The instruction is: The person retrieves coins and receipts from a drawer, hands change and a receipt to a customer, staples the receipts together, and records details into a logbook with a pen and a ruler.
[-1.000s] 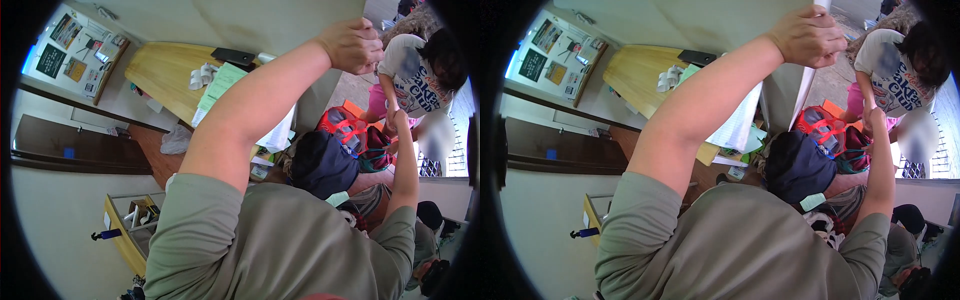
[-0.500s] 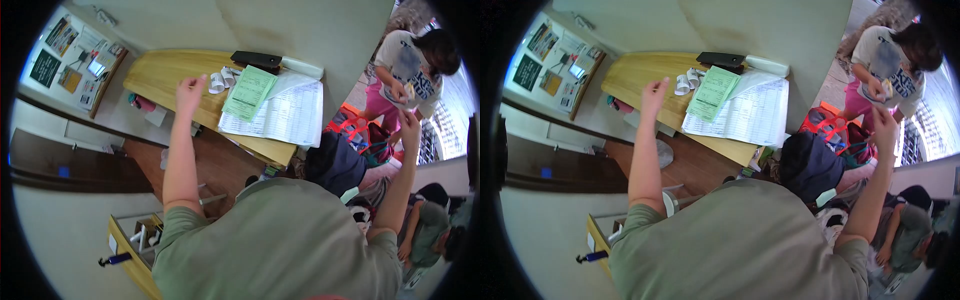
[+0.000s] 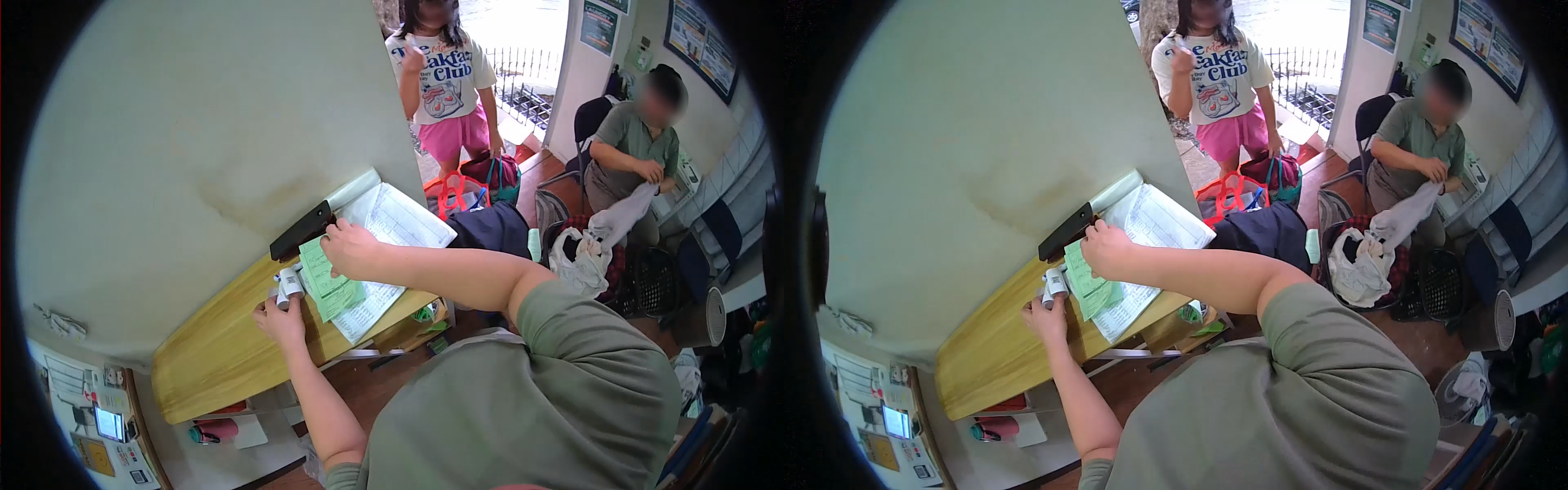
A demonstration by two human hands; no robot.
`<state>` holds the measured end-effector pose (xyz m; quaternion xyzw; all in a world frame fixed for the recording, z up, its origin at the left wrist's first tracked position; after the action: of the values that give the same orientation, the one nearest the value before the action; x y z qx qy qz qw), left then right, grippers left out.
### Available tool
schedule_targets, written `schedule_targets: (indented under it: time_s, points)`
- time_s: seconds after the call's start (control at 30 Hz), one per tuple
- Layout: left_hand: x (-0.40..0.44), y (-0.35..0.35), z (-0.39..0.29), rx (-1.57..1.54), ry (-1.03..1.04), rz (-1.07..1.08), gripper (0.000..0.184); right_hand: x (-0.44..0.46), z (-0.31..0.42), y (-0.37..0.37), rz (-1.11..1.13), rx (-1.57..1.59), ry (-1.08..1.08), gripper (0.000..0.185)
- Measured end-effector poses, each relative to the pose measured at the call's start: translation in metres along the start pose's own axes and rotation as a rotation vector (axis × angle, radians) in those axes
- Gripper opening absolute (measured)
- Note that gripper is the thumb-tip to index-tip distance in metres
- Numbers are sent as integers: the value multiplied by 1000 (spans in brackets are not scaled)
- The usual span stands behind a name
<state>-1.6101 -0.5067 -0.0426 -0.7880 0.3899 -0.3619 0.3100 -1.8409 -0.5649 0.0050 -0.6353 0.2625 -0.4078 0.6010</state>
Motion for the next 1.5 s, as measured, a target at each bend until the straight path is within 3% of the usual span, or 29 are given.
schedule_targets:
  time_s: [0.1, 0.23, 0.33, 0.43, 0.57, 0.67, 0.73, 0.87, 0.9, 1.0, 1.1, 1.2, 1.27, 1.43, 1.5]
  points:
    - [7, 0, 32, -204, 115, -55, 47, -4, 4, 7, 80, 26, 31, 66]
    - [-16, -38, 25, -413, 222, -187, 32, -8, -5, -2, 87, 22, 56, 83]
    - [-31, -67, 23, -288, 406, -411, 23, -5, -9, 3, 127, 47, 46, 91]
    - [-30, -64, 25, -778, 245, -330, 20, -1, -24, 1, 73, -1, 32, 90]
    - [-38, -36, 41, -869, -40, -356, 22, -6, -11, 17, -10, 42, -29, 79]
    - [-46, -27, 31, -1345, -184, -516, 36, -5, -5, 15, -506, 221, -112, 52]
    - [-52, -31, 24, -1493, -216, -433, 37, -1, 15, -3, -424, 581, -82, 41]
    - [-73, -34, -16, -1634, -52, -116, 30, 1, 61, -22, 382, 1158, 52, 42]
    - [-78, -35, -20, -1573, -46, -80, 29, 0, 68, -14, 375, 1200, -42, 40]
    - [-91, -36, -24, -1397, -30, 20, 29, -19, 81, -7, 122, 1310, 37, 37]
    - [-89, -40, -12, -1126, -48, 12, 33, -35, 56, -5, -44, 1054, 214, 38]
    - [-68, -45, -11, -406, 297, -153, 45, -27, 6, 6, -126, 1179, 331, 38]
    - [-55, -31, -16, -338, 304, -105, 54, -11, -23, 7, -5, 1079, 378, 33]
    - [-15, -8, -2, -433, 227, 33, 68, 19, -26, 9, 86, 288, 62, 37]
    - [-16, -7, -7, -381, 301, -34, 66, 18, -22, 14, -19, 107, 18, 36]
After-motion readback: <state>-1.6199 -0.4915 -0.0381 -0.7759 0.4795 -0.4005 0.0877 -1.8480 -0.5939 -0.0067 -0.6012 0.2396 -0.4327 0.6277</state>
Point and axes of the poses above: each hand's wrist, its own x-axis towards the middle knuckle, its own y-axis out of the palm, z = x × y, the point moved 1 cm from there along x, towards the middle knuckle, and after that the axes turned 10 degrees about -x, right-handed, at the moved point
